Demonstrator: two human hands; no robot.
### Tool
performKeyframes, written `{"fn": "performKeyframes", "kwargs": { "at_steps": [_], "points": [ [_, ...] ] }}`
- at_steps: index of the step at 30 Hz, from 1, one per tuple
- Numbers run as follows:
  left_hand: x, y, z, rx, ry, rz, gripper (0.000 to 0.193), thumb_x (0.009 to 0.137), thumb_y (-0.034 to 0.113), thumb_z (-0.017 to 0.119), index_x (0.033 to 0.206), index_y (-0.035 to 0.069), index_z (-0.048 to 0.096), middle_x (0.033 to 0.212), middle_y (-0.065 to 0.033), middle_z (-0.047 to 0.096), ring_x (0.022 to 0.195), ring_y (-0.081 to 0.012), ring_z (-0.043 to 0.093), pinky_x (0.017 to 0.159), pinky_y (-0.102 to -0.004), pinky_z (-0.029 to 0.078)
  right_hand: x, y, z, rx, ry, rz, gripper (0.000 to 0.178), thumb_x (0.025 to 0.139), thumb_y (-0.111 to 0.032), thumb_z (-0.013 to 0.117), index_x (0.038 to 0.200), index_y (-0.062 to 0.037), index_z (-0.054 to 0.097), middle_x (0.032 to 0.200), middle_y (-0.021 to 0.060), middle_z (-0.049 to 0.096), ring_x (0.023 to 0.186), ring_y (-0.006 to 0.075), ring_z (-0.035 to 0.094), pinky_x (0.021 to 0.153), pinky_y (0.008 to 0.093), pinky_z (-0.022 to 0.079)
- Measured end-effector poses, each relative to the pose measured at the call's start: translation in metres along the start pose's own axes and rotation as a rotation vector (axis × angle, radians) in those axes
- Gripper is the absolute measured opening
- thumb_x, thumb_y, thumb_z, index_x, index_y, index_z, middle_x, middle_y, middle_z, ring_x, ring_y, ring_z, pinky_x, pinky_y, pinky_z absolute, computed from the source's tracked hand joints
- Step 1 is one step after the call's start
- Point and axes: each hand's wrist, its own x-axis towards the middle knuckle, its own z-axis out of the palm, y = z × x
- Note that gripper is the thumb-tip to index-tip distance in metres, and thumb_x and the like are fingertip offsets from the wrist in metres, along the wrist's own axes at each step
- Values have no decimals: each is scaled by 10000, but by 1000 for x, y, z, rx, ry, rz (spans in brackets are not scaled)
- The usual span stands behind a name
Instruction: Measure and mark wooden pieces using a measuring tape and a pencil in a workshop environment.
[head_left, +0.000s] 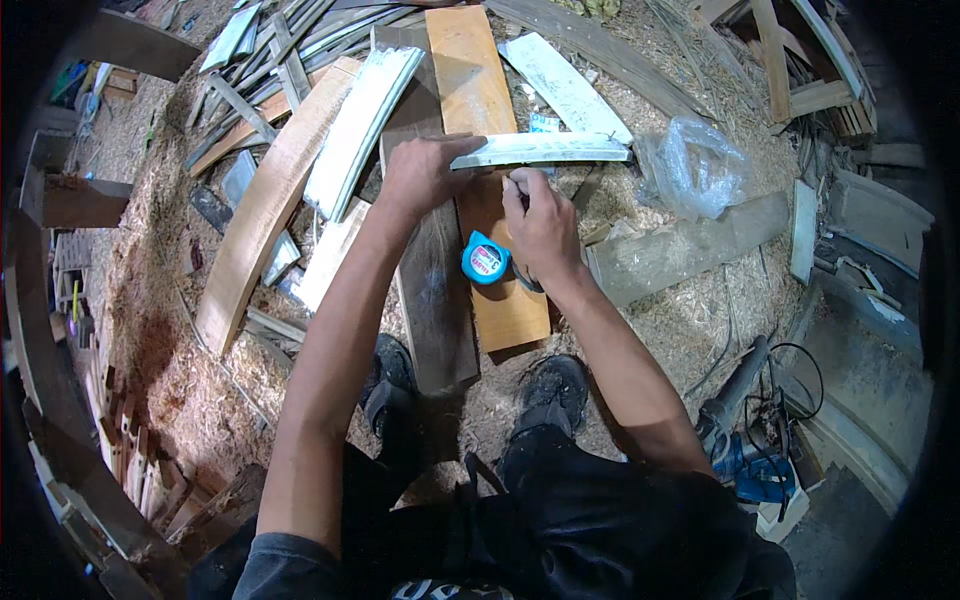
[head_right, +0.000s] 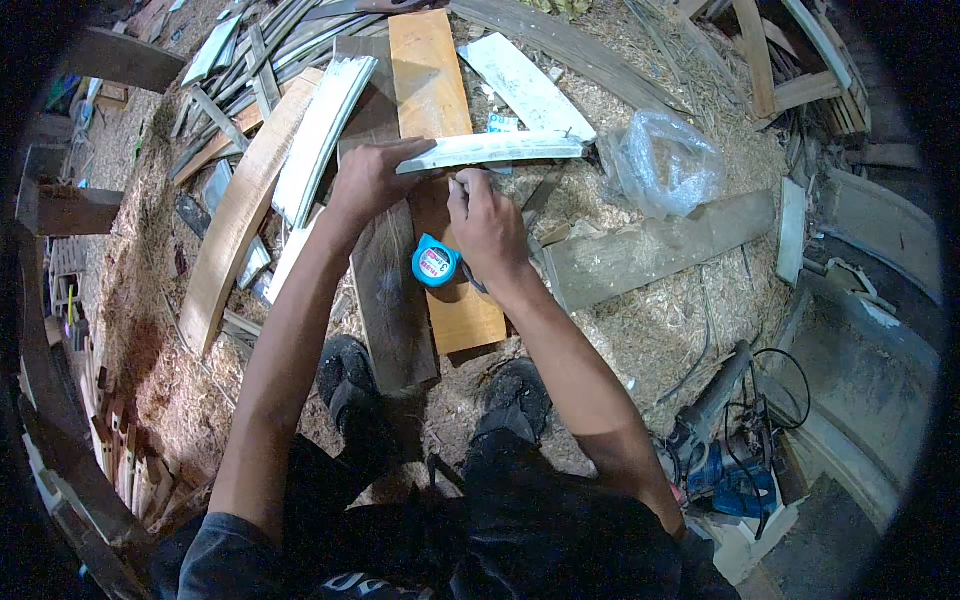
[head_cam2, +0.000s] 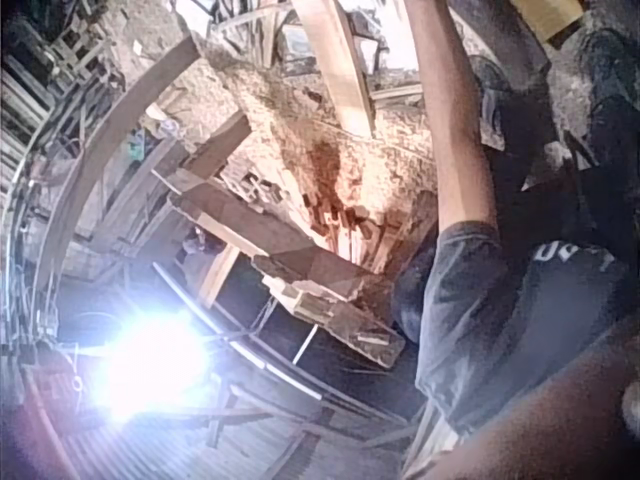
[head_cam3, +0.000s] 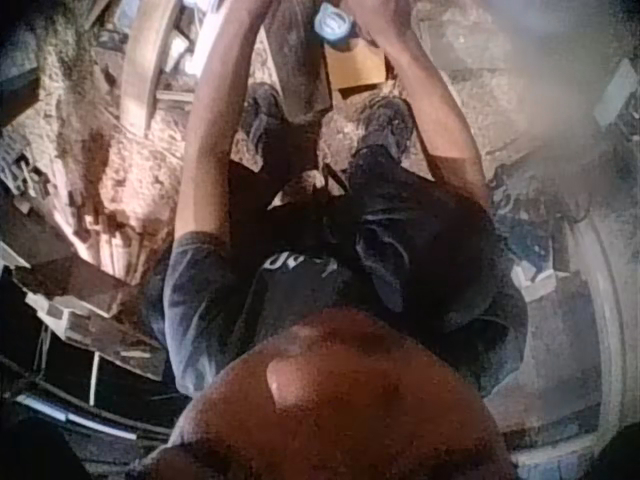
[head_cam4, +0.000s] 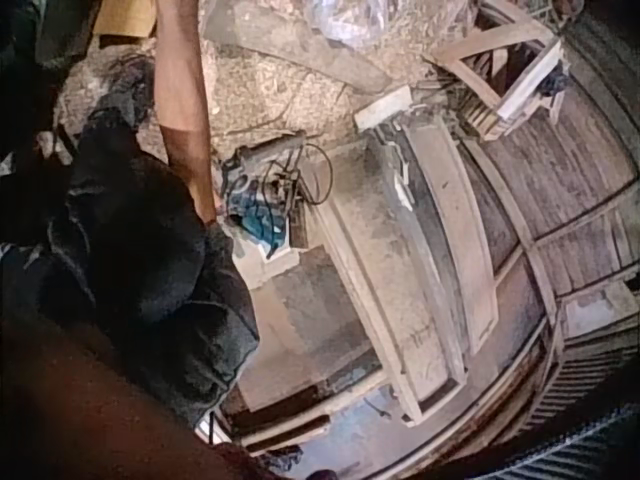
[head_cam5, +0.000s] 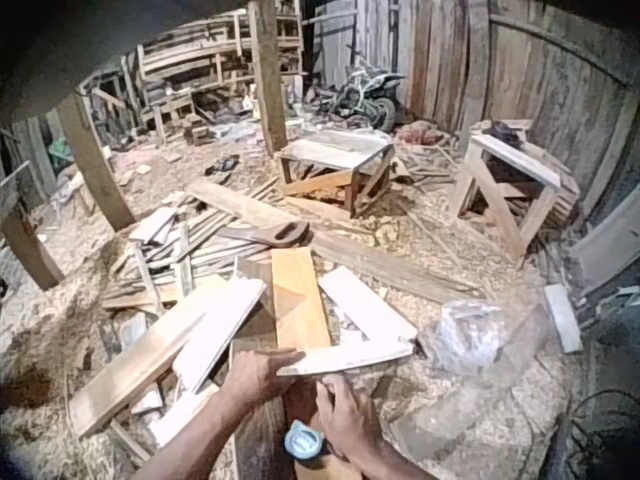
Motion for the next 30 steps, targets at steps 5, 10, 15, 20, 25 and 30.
{"fn": "performKeyframes", "kwargs": {
  "at_steps": [5,10,15,20,25,30],
  "points": [
    [1,3,-5,40,-47,-42,448,735,215,767,1180,228,720,1057,-94,726,841,-313,705,760,-411,567,-1,4,-2,-115,-82,83,105,942,-89,579,1016,-15,570,776,205,673,744,420,674,624,503,529],
    [-3,-6,0,35,-8,-21,442,738,236,776,1176,240,721,1022,-96,730,818,-315,704,745,-417,566,3,-24,-11,296,150,52,89,889,-56,666,904,11,611,840,179,694,758,349,697,668,402,544],
    [3,-3,3,17,-10,-5,440,743,270,789,1177,241,719,1001,-110,730,811,-318,703,731,-423,565,12,-3,-6,138,151,-56,118,869,-49,687,951,4,619,829,156,684,774,329,690,692,406,526],
    [-1,-7,1,26,-6,18,438,747,298,799,1172,235,720,985,-119,730,803,-325,701,722,-429,563,13,-12,-3,133,68,187,137,867,-48,672,973,-6,596,835,164,670,779,342,680,671,432,521],
    [1,-3,0,31,-16,-2,444,739,290,805,1171,231,720,955,-118,732,795,-326,699,718,-428,561,14,-8,-5,65,164,-72,119,852,-45,678,927,3,599,812,166,661,755,339,682,645,423,522],
    [3,-3,-3,70,-50,-34,444,735,293,808,1165,223,723,927,-119,731,782,-328,697,716,-424,560,10,-11,1,132,98,33,89,845,-40,675,880,3,605,773,162,659,696,313,683,613,401,522]
  ]
}}
